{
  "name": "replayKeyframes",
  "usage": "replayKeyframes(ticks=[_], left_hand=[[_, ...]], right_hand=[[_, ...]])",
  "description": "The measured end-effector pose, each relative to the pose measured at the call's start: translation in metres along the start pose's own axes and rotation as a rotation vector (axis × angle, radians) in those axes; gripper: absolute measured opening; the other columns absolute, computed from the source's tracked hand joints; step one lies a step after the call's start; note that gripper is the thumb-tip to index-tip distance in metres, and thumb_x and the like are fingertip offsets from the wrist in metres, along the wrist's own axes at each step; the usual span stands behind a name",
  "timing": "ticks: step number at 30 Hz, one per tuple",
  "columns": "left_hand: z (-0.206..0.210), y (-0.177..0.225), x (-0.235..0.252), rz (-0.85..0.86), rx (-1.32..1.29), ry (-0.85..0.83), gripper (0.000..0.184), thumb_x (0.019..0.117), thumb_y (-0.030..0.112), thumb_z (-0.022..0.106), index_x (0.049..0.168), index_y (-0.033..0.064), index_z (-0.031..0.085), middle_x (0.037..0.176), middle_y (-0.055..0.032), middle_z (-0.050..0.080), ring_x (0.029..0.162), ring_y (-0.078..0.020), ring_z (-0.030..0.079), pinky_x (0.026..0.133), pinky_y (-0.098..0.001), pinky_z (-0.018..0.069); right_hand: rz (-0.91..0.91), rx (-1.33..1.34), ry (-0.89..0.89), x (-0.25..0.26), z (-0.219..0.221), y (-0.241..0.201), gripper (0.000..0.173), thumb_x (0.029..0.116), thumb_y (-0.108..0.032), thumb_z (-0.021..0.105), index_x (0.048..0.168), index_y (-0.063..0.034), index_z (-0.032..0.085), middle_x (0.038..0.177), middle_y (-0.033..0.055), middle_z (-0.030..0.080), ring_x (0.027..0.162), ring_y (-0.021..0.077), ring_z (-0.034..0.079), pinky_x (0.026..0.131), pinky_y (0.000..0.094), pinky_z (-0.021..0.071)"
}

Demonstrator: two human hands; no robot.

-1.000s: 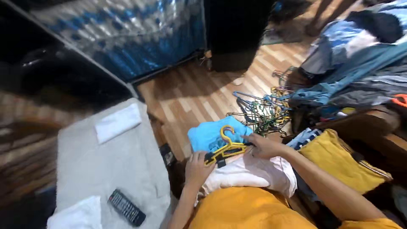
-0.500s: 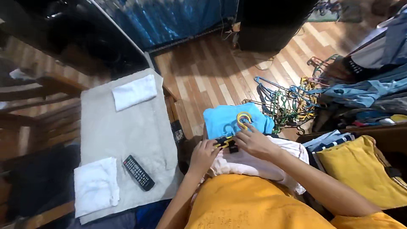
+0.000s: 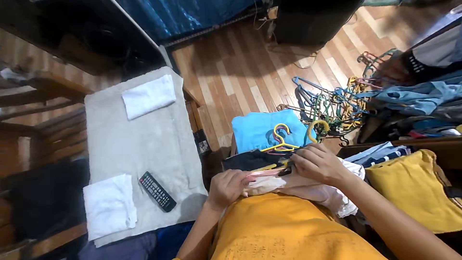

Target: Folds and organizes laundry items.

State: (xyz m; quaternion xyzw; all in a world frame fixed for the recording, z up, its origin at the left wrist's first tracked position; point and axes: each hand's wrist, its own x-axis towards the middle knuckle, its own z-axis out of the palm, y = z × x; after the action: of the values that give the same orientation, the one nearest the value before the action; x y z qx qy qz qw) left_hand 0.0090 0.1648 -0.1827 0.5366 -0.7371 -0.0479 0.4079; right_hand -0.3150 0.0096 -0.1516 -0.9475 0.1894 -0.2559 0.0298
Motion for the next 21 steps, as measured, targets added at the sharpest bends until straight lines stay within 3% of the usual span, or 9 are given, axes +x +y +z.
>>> replayKeyframes(ticks=[3, 5, 10, 12, 14, 16, 17, 18, 21], left_hand=[[-0.001, 0.005, -0.010, 0.044, 0.038, 0.004, 0.023, 0.0994, 0.036, 0.068, 0.102, 0.0140, 0.073, 0.088, -0.0001, 0.075, 0.078, -0.0103, 0.072, 0.071, -0.0268, 0.0601], [0.007, 0.008, -0.013, 0.042, 0.012, -0.040, 0.024, 0.1004, 0.037, 0.066, 0.102, 0.0143, 0.073, 0.090, 0.0007, 0.075, 0.081, -0.0098, 0.072, 0.073, -0.0269, 0.0608], [0.025, 0.025, 0.020, -0.030, 0.034, -0.318, 0.017, 0.1016, 0.033, 0.062, 0.102, 0.0203, 0.074, 0.097, 0.0025, 0.074, 0.094, -0.0129, 0.071, 0.081, -0.0318, 0.0594], [0.029, 0.026, 0.034, -0.133, 0.082, -0.320, 0.021, 0.1014, 0.036, 0.062, 0.103, 0.0189, 0.075, 0.102, 0.0007, 0.074, 0.102, -0.0162, 0.070, 0.087, -0.0361, 0.0592], [0.032, 0.019, 0.045, -0.252, 0.237, -0.291, 0.028, 0.1019, 0.040, 0.060, 0.113, 0.0180, 0.075, 0.113, -0.0014, 0.074, 0.113, -0.0183, 0.068, 0.097, -0.0377, 0.0570], [0.027, 0.011, 0.050, -0.408, 0.323, -0.431, 0.046, 0.1038, 0.044, 0.053, 0.140, 0.0167, 0.062, 0.135, -0.0080, 0.065, 0.126, -0.0266, 0.061, 0.103, -0.0455, 0.0519], [0.030, 0.002, 0.045, -0.462, 0.326, -0.495, 0.051, 0.1041, 0.048, 0.051, 0.144, 0.0182, 0.058, 0.139, -0.0082, 0.063, 0.129, -0.0279, 0.058, 0.106, -0.0479, 0.0496], [0.036, -0.007, 0.038, -0.484, 0.328, -0.517, 0.049, 0.1037, 0.051, 0.050, 0.140, 0.0200, 0.062, 0.134, -0.0068, 0.065, 0.128, -0.0272, 0.059, 0.106, -0.0482, 0.0499], [0.041, -0.011, 0.033, -0.480, 0.298, -0.434, 0.036, 0.1012, 0.044, 0.058, 0.118, 0.0160, 0.074, 0.119, -0.0071, 0.071, 0.116, -0.0272, 0.065, 0.100, -0.0478, 0.0528]], right_hand=[[0.197, 0.066, 0.038, -0.006, -0.004, 0.011, 0.023, 0.0991, -0.020, 0.059, 0.118, -0.0086, 0.065, 0.098, 0.0111, 0.070, 0.092, 0.0267, 0.068, 0.088, 0.0445, 0.0552], [0.313, 0.115, 0.115, -0.001, -0.008, 0.017, 0.026, 0.0980, -0.019, 0.061, 0.118, -0.0043, 0.067, 0.099, 0.0140, 0.070, 0.092, 0.0276, 0.068, 0.085, 0.0447, 0.0562], [0.221, 0.224, 0.373, 0.076, -0.056, -0.022, 0.028, 0.0985, -0.017, 0.063, 0.125, -0.0062, 0.062, 0.105, 0.0094, 0.062, 0.099, 0.0181, 0.061, 0.087, 0.0330, 0.0534], [0.242, 0.264, 0.485, 0.099, -0.085, -0.029, 0.031, 0.1018, -0.019, 0.057, 0.131, -0.0102, 0.058, 0.113, 0.0044, 0.061, 0.105, 0.0113, 0.060, 0.090, 0.0276, 0.0531], [0.318, 0.306, 0.627, 0.111, -0.106, -0.016, 0.035, 0.1042, -0.027, 0.052, 0.137, -0.0161, 0.058, 0.115, -0.0061, 0.064, 0.099, 0.0026, 0.061, 0.083, 0.0233, 0.0531], [0.331, 0.295, 0.691, 0.122, -0.120, 0.001, 0.039, 0.1060, -0.032, 0.051, 0.142, -0.0150, 0.056, 0.111, -0.0105, 0.063, 0.093, -0.0034, 0.057, 0.080, 0.0188, 0.0499], [0.304, 0.245, 0.659, 0.124, -0.124, 0.007, 0.041, 0.1051, -0.030, 0.053, 0.142, -0.0117, 0.055, 0.110, -0.0058, 0.061, 0.092, -0.0014, 0.057, 0.079, 0.0186, 0.0498], [0.262, 0.172, 0.601, 0.126, -0.128, 0.010, 0.041, 0.1033, -0.027, 0.057, 0.140, -0.0087, 0.058, 0.105, 0.0012, 0.061, 0.089, 0.0039, 0.057, 0.076, 0.0206, 0.0500], [0.053, 0.063, 0.283, 0.130, -0.124, 0.013, 0.024, 0.0991, -0.018, 0.061, 0.120, -0.0106, 0.070, 0.085, 0.0114, 0.060, 0.078, 0.0241, 0.059, 0.070, 0.0389, 0.0478]])
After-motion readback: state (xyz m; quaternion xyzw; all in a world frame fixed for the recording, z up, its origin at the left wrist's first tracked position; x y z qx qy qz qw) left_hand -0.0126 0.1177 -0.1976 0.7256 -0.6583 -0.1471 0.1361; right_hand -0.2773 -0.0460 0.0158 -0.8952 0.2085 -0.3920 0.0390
